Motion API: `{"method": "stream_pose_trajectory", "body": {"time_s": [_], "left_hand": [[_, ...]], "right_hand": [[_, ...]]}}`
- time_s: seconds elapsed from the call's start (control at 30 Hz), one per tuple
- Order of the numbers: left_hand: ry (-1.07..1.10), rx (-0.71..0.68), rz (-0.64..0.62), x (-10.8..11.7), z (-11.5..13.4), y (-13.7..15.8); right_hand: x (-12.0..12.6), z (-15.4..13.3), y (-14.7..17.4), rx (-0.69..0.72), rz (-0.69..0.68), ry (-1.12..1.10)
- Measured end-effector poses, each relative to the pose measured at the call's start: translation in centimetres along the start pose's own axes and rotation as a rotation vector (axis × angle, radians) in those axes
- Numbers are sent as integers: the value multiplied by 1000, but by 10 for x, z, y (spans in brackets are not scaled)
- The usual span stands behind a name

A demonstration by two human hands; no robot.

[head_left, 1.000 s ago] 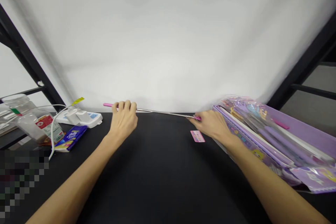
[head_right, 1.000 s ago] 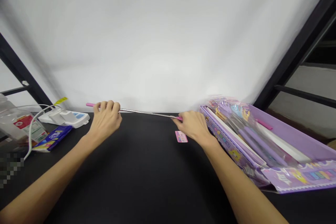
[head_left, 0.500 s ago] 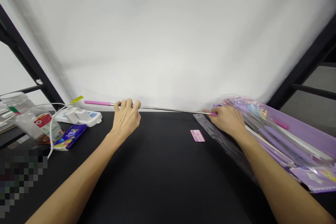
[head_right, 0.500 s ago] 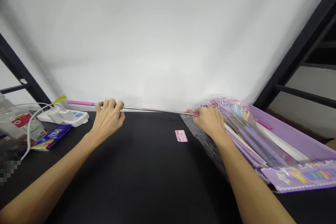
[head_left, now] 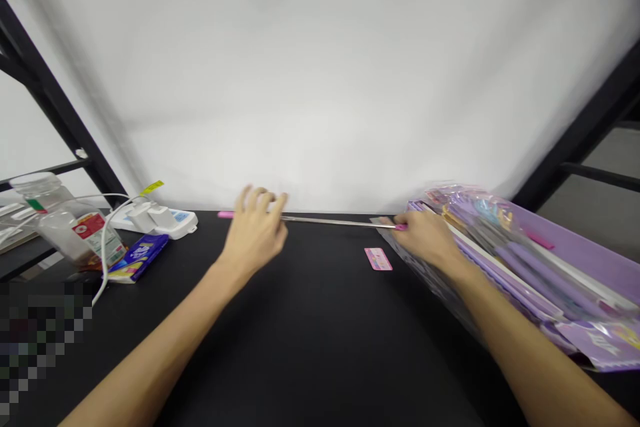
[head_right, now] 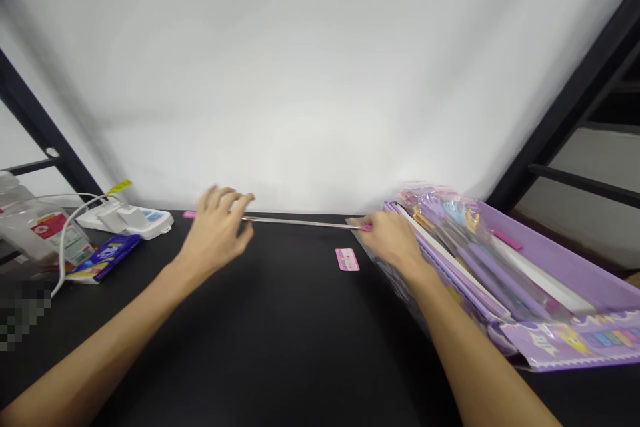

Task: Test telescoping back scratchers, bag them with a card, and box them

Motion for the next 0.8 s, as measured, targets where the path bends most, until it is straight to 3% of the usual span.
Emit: {"method": "stream_pose_trajectory", "body": {"time_s": [0.1, 0.17, 0.23, 0.33, 0.5, 0.6, 0.7, 0.8], "left_hand": [[-122, 145, -131, -15, -29, 4], [-117, 84, -171, -16, -11, 5], [-61, -6, -116, -4, 21, 4], [9, -102, -89, 7, 56, 4], [282, -314, -261, -10, 67, 15], [461, -366, -342, -23, 70, 26], [372, -352, -200, -21, 70, 28], [230, -364, -15, -9, 72, 28]], "right_hand": [[4, 10, -2, -44, 9, 0], [1, -11, 2, 10, -8, -51], [-4, -40, 8, 73, -29, -99], [-9, -60, 15, 92, -48, -142], [-4, -45, 12, 146, 5, -23], [3, -47, 12, 192, 69, 53], [5, -57, 15, 174, 15, 106], [-3, -61, 21, 131, -197, 26]]}}
Point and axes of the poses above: each hand's wrist, its own y-axis away from the middle knuckle, its own x-axis out of the back of the hand, z = x × y, the point moved 9 cm from there along -y, towards the middle knuckle, and after that the axes turned 7 degrees about -y, right-handed, at the moved point
